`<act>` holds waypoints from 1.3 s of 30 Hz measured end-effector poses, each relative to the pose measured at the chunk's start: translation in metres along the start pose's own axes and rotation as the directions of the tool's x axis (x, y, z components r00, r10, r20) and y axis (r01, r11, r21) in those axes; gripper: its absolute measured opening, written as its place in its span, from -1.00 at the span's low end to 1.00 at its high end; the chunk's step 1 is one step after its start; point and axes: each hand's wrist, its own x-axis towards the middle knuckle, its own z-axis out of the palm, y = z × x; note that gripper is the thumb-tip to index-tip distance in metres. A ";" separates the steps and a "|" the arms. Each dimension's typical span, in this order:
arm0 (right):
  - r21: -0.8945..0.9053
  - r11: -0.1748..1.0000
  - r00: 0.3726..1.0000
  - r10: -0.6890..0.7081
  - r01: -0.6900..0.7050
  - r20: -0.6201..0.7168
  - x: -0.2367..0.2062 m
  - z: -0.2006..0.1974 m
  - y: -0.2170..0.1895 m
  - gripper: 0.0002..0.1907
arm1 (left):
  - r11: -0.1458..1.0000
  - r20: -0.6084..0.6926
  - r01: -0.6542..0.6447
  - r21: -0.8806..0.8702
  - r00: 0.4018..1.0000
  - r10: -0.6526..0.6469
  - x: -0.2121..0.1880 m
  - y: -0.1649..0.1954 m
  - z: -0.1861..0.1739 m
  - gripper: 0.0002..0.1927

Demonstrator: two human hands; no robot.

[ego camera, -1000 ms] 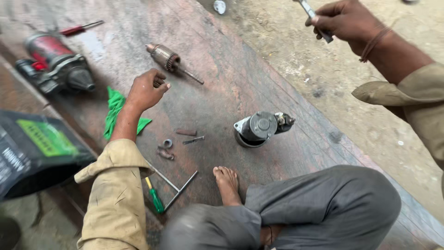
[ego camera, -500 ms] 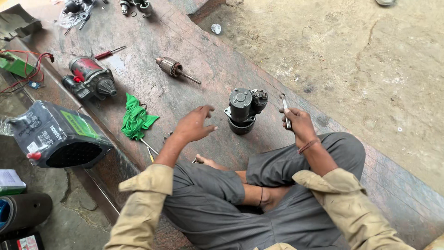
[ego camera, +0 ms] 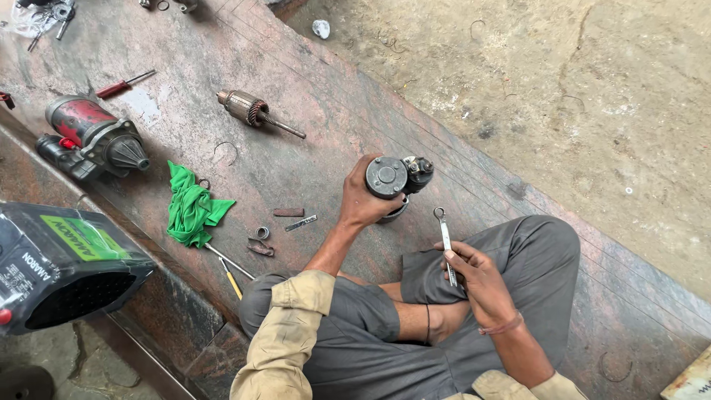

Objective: The person sits on a stone step and disassembles a starter motor, using a T-handle wrench to loosen and remove bolts from the housing. They separate the motor's end cap and housing, set small parts and screws aside on the step, and wipe components with a green cloth.

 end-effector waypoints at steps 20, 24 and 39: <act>-0.208 0.978 0.999 0.033 -0.032 0.005 0.065 0.050 -0.073 -0.70 | 0.995 0.435 -0.014 0.100 0.900 -0.031 0.029 -0.088 -0.007 0.00; -0.183 0.982 0.998 0.060 -0.055 0.019 0.066 0.049 -0.080 -0.71 | 1.000 0.448 -0.024 0.009 0.894 0.018 0.030 -0.095 -0.001 -0.07; -0.095 0.984 0.980 0.162 -0.151 0.115 0.044 0.044 -0.058 -0.79 | 0.999 0.381 -0.046 0.025 0.924 0.033 -0.024 -0.082 0.006 -0.11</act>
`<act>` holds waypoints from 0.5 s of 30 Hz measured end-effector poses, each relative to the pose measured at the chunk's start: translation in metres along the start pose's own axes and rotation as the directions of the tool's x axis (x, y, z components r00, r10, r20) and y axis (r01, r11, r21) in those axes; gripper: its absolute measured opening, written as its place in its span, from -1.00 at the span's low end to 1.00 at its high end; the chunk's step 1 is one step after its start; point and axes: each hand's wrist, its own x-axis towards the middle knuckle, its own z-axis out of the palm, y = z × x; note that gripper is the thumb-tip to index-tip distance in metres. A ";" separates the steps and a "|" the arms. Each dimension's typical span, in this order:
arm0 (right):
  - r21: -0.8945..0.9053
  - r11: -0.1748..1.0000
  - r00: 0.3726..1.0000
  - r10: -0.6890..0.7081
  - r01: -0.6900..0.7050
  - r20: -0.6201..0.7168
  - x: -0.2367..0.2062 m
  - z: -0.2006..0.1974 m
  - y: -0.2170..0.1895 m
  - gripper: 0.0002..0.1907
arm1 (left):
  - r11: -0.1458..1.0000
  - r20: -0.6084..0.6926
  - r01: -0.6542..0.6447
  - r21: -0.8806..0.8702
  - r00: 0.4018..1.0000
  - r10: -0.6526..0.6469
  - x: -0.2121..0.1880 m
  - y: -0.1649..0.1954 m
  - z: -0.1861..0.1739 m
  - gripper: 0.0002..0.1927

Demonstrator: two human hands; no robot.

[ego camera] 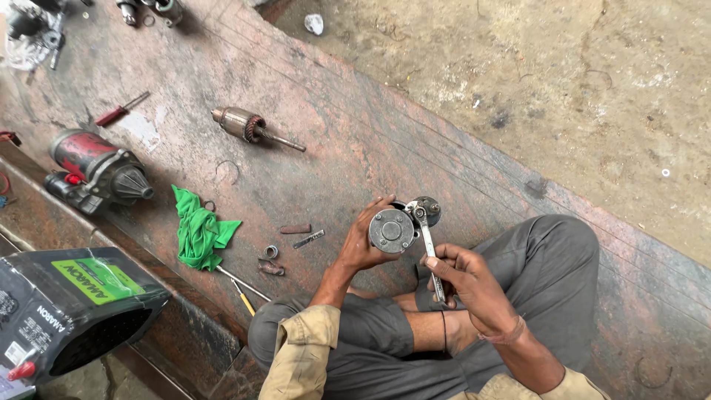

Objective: The person sits on a stone step and disassembles a starter motor, using a T-handle wrench to loosen and remove bolts from the housing. They separate the motor's end cap and housing, set small parts and screws aside on the step, and wipe components with a green cloth.

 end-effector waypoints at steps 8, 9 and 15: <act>-0.041 0.998 0.999 0.042 -0.043 -0.014 -0.001 -0.010 0.000 -0.74 | 0.954 0.069 0.112 -0.278 0.993 -0.097 0.015 0.070 -0.039 0.29; -0.059 0.997 0.999 0.038 -0.039 -0.013 -0.001 -0.010 0.000 -0.73 | 0.909 0.044 0.087 -0.407 0.996 -0.076 0.017 0.083 -0.046 0.36; -0.028 0.996 0.996 0.084 -0.084 -0.023 0.005 -0.015 0.003 -0.71 | 0.985 -0.018 0.171 0.036 0.985 -0.170 0.025 0.131 -0.053 0.04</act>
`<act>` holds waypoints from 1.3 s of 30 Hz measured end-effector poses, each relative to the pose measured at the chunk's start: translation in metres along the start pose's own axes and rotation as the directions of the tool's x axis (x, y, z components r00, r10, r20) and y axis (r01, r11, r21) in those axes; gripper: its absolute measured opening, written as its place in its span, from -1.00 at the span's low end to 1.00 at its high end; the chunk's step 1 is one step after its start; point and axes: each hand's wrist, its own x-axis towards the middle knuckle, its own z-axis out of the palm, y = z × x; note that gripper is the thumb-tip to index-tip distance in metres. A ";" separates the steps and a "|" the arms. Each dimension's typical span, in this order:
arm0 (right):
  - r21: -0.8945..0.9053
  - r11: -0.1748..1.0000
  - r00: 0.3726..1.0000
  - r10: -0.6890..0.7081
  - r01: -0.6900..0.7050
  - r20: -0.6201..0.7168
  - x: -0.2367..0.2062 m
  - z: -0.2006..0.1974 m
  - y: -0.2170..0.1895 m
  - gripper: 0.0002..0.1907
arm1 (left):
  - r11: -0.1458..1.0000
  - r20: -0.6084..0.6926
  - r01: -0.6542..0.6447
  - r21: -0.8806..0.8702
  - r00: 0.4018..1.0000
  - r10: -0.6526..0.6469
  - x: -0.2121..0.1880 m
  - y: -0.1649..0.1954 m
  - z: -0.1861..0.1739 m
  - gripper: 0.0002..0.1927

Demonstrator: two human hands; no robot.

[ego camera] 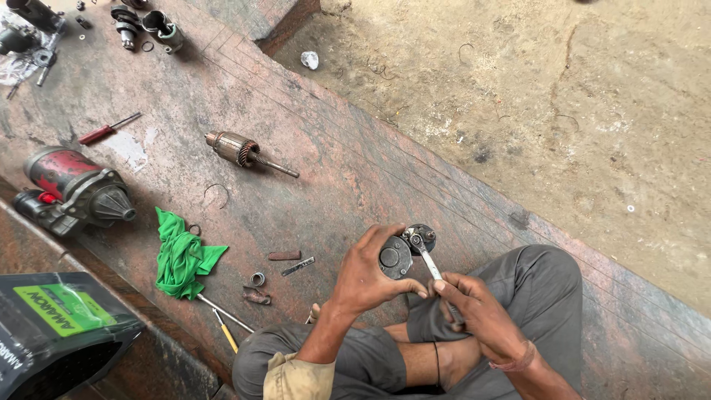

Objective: The person sits on a stone step and disassembles a starter motor, using a T-handle wrench to loosen and remove bolts from the housing. They separate the motor's end cap and housing, set small parts and screws aside on the step, and wipe components with a green cloth.

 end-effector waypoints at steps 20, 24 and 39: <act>-0.184 0.796 0.718 -0.601 0.576 -0.352 0.041 -0.020 -0.053 -0.51 | 0.988 -0.036 -0.092 -0.121 0.995 0.089 0.005 -0.016 -0.005 -0.35; -0.207 0.787 0.716 -0.615 0.581 -0.331 0.061 -0.014 -0.069 -0.43 | 0.986 -0.036 -0.102 -0.134 0.995 0.098 0.003 -0.016 -0.004 -0.36; -0.652 0.482 0.781 -0.550 0.586 0.296 0.094 0.072 -0.126 -0.55 | 0.962 -0.097 0.002 -0.272 0.995 -0.029 -0.007 -0.040 0.015 0.04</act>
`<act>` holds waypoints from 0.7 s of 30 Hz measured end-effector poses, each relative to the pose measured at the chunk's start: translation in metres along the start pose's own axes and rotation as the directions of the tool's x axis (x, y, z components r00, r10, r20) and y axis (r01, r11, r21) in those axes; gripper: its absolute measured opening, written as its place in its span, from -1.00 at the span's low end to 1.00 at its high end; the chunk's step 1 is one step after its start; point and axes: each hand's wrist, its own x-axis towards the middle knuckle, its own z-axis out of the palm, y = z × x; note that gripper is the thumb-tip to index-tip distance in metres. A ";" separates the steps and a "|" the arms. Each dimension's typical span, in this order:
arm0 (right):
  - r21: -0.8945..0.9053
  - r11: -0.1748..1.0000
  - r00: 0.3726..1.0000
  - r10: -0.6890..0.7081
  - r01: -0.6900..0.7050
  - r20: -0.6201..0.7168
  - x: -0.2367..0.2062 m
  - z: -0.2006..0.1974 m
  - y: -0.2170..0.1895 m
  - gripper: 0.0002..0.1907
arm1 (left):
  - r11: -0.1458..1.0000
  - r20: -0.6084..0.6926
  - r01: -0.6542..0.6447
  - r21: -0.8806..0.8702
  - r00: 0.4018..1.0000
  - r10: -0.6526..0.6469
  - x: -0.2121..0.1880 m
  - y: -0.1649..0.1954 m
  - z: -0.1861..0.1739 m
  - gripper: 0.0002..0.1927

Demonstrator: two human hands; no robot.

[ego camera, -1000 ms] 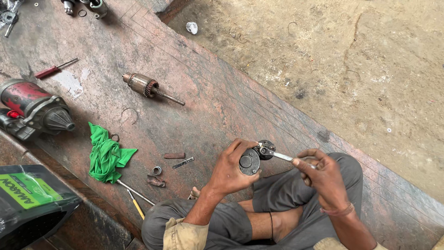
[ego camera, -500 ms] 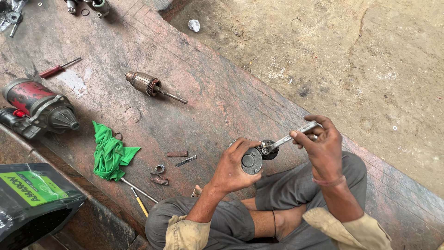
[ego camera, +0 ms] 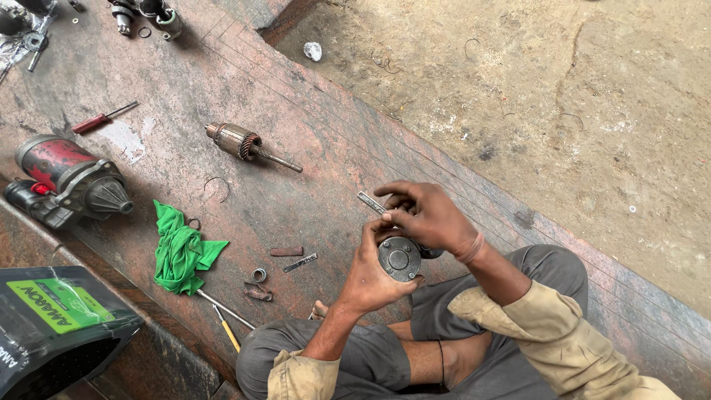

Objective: The person sits on a stone step and disassembles a starter motor, using a T-handle wrench to loosen and remove bolts from the housing. They separate the motor's end cap and housing, set small parts and screws aside on the step, and wipe components with a green cloth.

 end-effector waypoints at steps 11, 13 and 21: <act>-0.478 0.753 0.868 -0.495 0.453 0.042 -0.077 0.035 -0.033 -0.60 | 0.985 0.193 0.081 -0.154 0.980 -0.050 -0.002 -0.033 -0.005 -0.17; -0.511 0.706 0.826 -0.563 0.491 0.017 -0.090 0.042 -0.022 -0.68 | 0.983 0.176 0.027 -0.180 0.984 0.005 -0.003 -0.031 -0.004 -0.23; -0.439 0.594 0.672 -0.740 0.674 0.031 -0.142 0.006 0.024 -0.65 | 0.953 0.328 -0.044 -0.300 0.933 0.147 0.007 -0.010 -0.023 -0.11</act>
